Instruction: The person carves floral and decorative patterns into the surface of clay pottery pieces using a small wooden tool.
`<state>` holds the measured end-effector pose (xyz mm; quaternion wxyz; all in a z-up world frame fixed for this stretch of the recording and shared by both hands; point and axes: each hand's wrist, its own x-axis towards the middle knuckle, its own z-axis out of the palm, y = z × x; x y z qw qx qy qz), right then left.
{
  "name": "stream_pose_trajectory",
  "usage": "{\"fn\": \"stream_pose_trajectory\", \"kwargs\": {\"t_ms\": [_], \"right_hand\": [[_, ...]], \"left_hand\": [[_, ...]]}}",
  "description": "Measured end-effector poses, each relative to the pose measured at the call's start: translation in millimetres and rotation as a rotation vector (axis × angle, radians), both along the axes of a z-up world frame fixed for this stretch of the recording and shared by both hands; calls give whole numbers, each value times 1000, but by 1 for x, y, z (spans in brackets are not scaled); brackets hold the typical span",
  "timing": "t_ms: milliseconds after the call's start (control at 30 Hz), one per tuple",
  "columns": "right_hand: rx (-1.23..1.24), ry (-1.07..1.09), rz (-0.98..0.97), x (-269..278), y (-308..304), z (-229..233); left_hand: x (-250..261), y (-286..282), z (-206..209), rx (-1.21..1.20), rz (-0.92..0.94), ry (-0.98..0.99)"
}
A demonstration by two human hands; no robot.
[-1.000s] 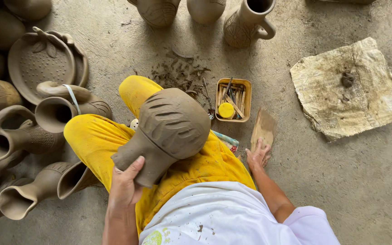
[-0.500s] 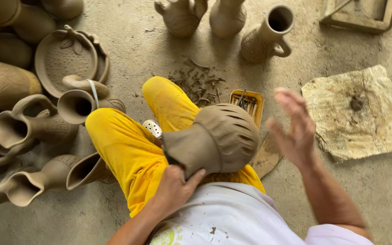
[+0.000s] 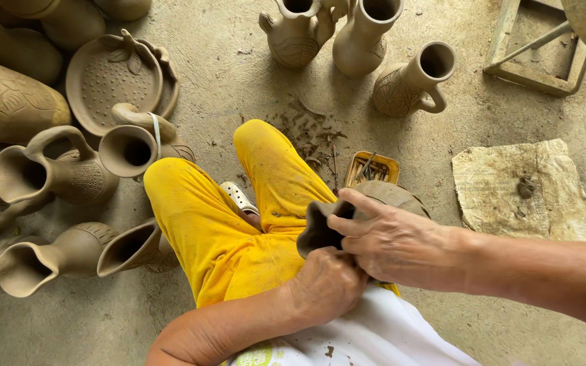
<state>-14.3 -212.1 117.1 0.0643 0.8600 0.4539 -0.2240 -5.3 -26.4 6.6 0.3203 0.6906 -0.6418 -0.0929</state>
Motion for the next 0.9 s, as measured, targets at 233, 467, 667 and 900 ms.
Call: {"fn": "stream_pose_trajectory", "kwargs": {"t_ms": [233,467,667,900], "right_hand": [[298,76,-306,-53,-38,-18],[315,-225,-545,-119,-108,-59],[243,-237,-1125,-162,-198,-149],[27,-233,-1688,-159,-283,-285]], "left_hand": [[1,-21,17,-2,-64,128],[72,2,43,-360,86,253],[151,94,32,-46,651,298],[194,227,-66,434,1056,90]]}}
